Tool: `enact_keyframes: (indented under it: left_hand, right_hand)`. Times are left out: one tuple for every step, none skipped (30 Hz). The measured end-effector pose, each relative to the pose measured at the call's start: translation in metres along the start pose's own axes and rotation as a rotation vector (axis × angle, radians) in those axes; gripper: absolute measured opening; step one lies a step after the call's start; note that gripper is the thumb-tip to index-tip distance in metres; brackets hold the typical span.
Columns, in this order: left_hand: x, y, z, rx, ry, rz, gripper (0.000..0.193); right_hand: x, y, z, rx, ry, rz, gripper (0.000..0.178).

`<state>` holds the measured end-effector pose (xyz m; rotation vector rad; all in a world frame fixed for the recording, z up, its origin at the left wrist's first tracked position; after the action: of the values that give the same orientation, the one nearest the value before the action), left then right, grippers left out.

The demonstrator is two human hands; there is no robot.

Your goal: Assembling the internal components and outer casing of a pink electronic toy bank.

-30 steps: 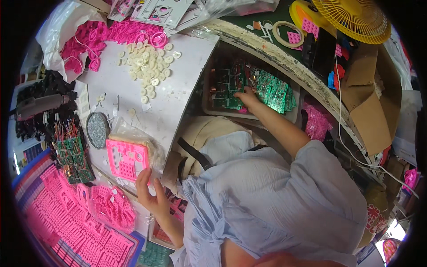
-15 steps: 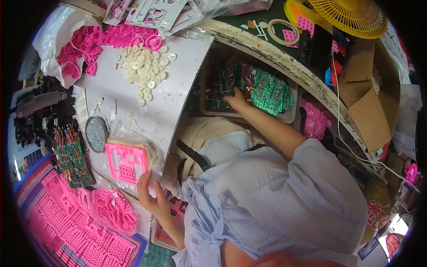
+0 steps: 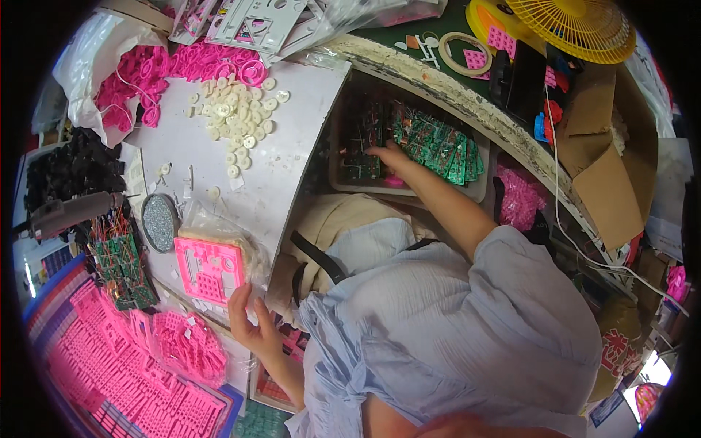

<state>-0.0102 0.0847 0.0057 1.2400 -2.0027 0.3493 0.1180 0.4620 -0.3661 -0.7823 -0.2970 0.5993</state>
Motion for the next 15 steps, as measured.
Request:
enact_keyframes:
  left_hand:
    - [0.0, 0.0, 0.0, -0.004, 0.0, -0.001, 0.025]
    - [0.0, -0.001, 0.001, -0.008, 0.0, -0.002, 0.025]
    - [0.001, -0.001, 0.001, -0.011, 0.003, -0.005, 0.025]
    - [0.001, 0.0, -0.001, -0.008, 0.004, -0.009, 0.025]
    - [0.001, 0.001, -0.003, -0.006, 0.005, -0.013, 0.025]
    - [0.001, 0.003, -0.006, -0.005, 0.003, -0.012, 0.025]
    - [0.001, 0.005, -0.009, -0.013, -0.001, -0.009, 0.026]
    - [0.002, 0.006, -0.01, -0.018, 0.002, -0.011, 0.026]
    - [0.003, 0.008, -0.012, -0.024, 0.005, -0.01, 0.027]
    - [0.007, 0.007, -0.014, -0.032, 0.015, -0.032, 0.027]
    - [0.013, 0.003, -0.018, -0.032, 0.036, -0.059, 0.027]
    - [0.017, -0.001, -0.021, -0.035, 0.046, -0.082, 0.028]
    - [0.021, -0.003, -0.025, -0.046, 0.035, -0.097, 0.029]
    - [0.025, -0.009, -0.029, -0.052, 0.018, -0.122, 0.029]
    - [0.027, -0.011, -0.034, -0.065, 0.002, -0.129, 0.03]
  right_hand:
    - [-0.002, 0.004, -0.002, -0.051, 0.08, 0.033, 0.041]
    - [-0.005, 0.008, -0.002, -0.082, 0.152, 0.085, 0.039]
    - [-0.009, 0.013, 0.001, -0.113, 0.224, 0.139, 0.037]
    - [-0.011, 0.021, 0.003, -0.141, 0.296, 0.191, 0.035]
    - [-0.009, 0.032, 0.008, -0.085, 0.209, 0.144, 0.034]
    - [-0.004, 0.046, 0.008, -0.031, 0.124, 0.092, 0.034]
    - [0.002, 0.057, 0.005, 0.023, 0.039, 0.039, 0.035]
    - [0.003, 0.056, 0.004, -0.009, 0.063, 0.028, 0.035]
    - [0.01, 0.054, 0.003, -0.042, 0.088, 0.016, 0.035]
    - [0.014, 0.049, 0.008, -0.071, 0.105, 0.014, 0.035]
    - [0.014, 0.03, 0.021, -0.084, 0.215, 0.088, 0.031]
    - [0.025, 0.007, 0.034, -0.095, 0.323, 0.152, 0.028]
    - [0.036, 0.003, 0.033, -0.137, 0.336, 0.241, 0.025]
    - [0.046, -0.017, 0.046, -0.173, 0.336, 0.289, 0.023]
    - [0.063, -0.025, 0.042, -0.178, 0.37, 0.344, 0.028]
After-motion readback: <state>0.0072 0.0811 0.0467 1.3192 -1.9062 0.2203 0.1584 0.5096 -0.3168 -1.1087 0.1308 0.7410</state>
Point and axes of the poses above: each hand's wrist, its own y-axis towards the middle knuckle, its own x-axis out of the back of the hand, z = x × y, the point moved 6 cm from there along y, towards the middle knuckle
